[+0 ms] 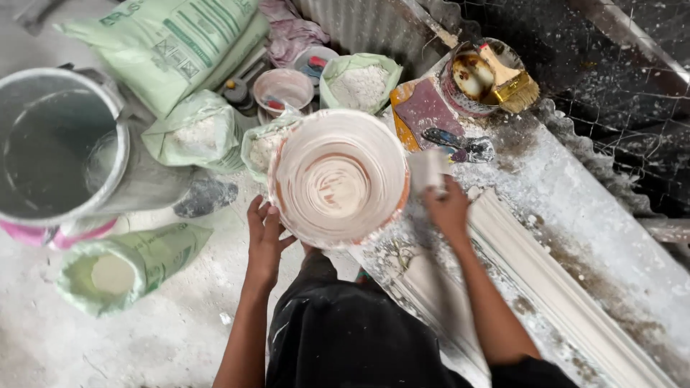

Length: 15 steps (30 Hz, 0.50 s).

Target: The person measures a long piece of white molding using a yellow tape measure. They then move around the workspace, handling a bucket and a plastic bottle before returning to the molding.

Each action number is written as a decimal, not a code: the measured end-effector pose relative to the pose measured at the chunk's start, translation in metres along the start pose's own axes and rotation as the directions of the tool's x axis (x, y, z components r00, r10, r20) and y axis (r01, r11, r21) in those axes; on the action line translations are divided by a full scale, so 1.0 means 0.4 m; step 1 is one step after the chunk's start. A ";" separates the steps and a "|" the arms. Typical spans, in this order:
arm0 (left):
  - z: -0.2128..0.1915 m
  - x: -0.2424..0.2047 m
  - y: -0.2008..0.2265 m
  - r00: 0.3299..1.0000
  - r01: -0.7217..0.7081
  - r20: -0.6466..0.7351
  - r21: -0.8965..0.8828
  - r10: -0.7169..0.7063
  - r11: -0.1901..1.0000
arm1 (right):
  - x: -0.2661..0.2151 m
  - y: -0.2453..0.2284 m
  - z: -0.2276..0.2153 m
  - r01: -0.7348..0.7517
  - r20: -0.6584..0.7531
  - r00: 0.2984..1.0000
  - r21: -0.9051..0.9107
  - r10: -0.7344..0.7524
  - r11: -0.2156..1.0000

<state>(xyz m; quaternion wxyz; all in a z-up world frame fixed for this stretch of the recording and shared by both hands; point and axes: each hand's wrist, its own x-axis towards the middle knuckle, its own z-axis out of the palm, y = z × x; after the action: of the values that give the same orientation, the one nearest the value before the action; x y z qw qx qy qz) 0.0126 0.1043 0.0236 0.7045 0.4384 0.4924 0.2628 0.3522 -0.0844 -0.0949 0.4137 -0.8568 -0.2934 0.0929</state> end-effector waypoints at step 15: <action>-0.042 0.329 0.070 0.769 -0.059 0.616 0.334 -0.171 0.941 | -0.065 -0.601 0.171 0.044 0.633 0.750 -0.340 0.194 0.939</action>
<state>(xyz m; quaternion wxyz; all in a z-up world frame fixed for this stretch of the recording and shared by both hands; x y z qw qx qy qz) 0.0484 0.2293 -0.0152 0.7518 0.5992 0.2750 -0.0100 0.2011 0.0621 0.0426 0.1287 -0.8374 -0.3961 0.3539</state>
